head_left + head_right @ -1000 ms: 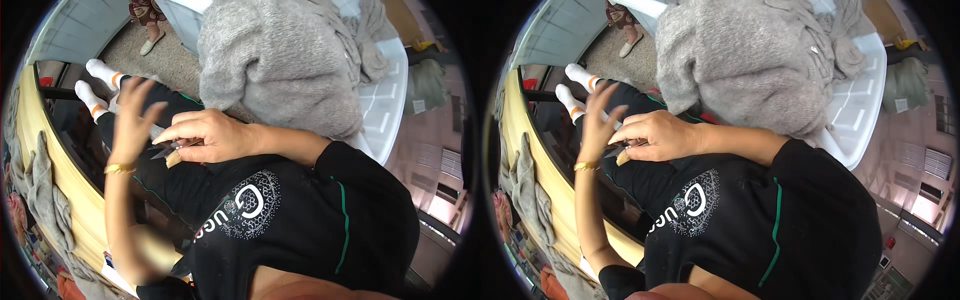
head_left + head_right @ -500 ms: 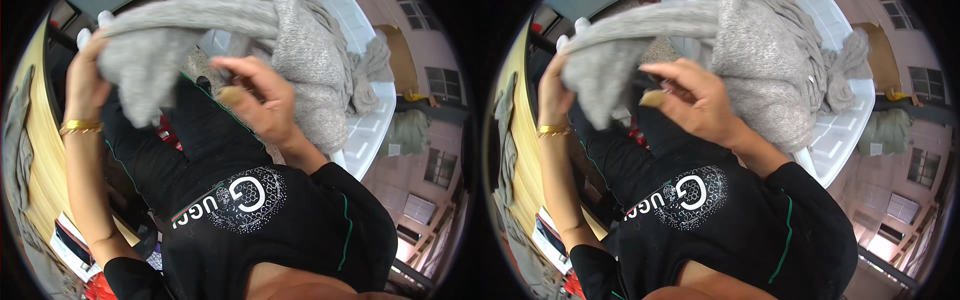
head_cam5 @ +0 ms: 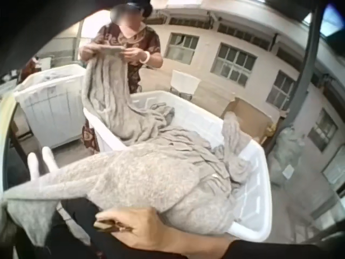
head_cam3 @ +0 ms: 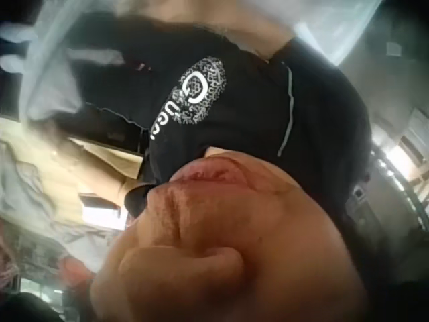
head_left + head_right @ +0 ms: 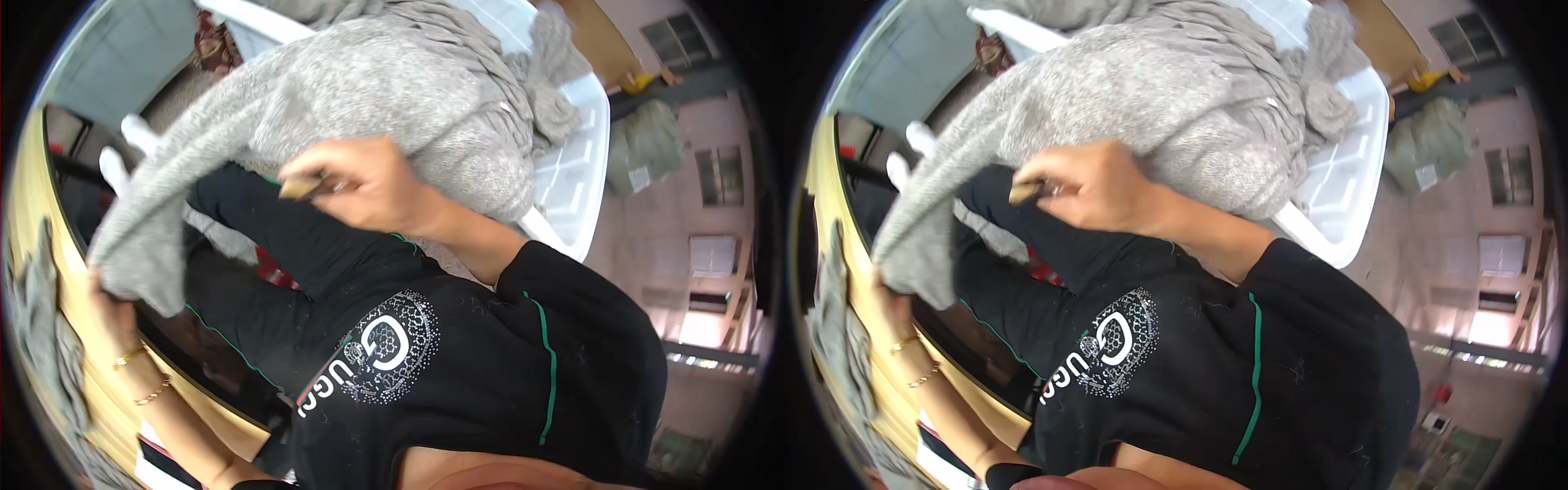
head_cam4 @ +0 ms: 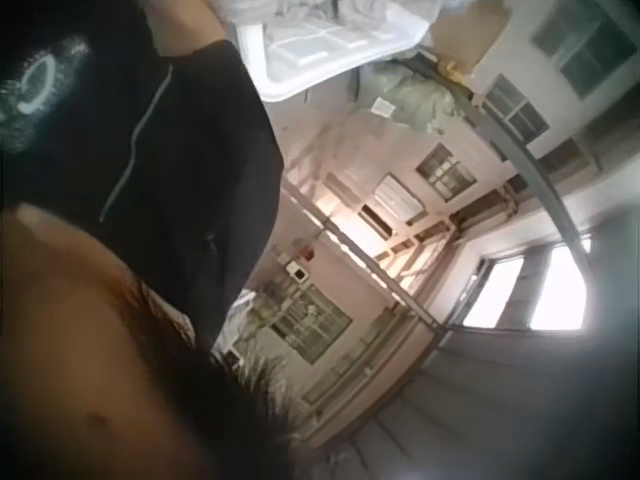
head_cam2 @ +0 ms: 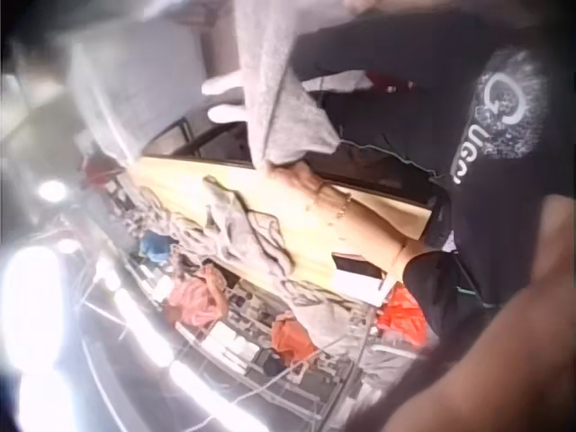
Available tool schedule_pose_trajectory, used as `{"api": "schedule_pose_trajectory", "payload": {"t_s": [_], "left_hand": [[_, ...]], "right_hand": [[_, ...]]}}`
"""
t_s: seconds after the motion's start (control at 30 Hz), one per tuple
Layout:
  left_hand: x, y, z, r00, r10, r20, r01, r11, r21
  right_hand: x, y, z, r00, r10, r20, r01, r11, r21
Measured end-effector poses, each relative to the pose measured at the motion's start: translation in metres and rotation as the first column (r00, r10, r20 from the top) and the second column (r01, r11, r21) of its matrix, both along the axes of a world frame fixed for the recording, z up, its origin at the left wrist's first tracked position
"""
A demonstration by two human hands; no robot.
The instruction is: Inspecting a grey sweater and trimming loose threads or lint using a small tool.
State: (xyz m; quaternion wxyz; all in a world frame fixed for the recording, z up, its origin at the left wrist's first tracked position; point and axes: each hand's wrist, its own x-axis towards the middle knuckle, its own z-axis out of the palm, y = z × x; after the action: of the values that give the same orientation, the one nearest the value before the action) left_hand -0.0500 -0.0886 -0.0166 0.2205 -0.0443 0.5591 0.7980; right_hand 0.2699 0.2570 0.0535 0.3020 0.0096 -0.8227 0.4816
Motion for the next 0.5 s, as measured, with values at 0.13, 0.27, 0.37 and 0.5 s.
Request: {"api": "schedule_pose_trajectory", "payload": {"t_s": [0.13,0.27,0.37,0.5], "left_hand": [[0.047,0.086,0.014,0.795,-0.569,-0.209,0.410,0.760,-0.504],[0.110,0.198,0.065,0.467,-0.655,-0.594,0.252,0.743,-0.620],[0.154,0.274,0.108,-0.106,-0.684,-0.722,0.125,0.711,-0.692],[0.209,0.373,0.120,-0.332,-0.781,-0.529,-0.041,0.572,-0.819]], "right_hand": [[0.000,-0.010,-0.061,0.984,0.078,0.163,-0.082,0.996,0.020],[-0.001,-0.028,-0.124,0.892,0.245,0.379,-0.178,0.963,-0.203],[-0.004,-0.049,-0.158,0.867,0.276,0.415,-0.109,0.918,-0.382],[0.001,-0.053,-0.178,0.816,0.347,0.463,-0.295,0.938,-0.183]]}}
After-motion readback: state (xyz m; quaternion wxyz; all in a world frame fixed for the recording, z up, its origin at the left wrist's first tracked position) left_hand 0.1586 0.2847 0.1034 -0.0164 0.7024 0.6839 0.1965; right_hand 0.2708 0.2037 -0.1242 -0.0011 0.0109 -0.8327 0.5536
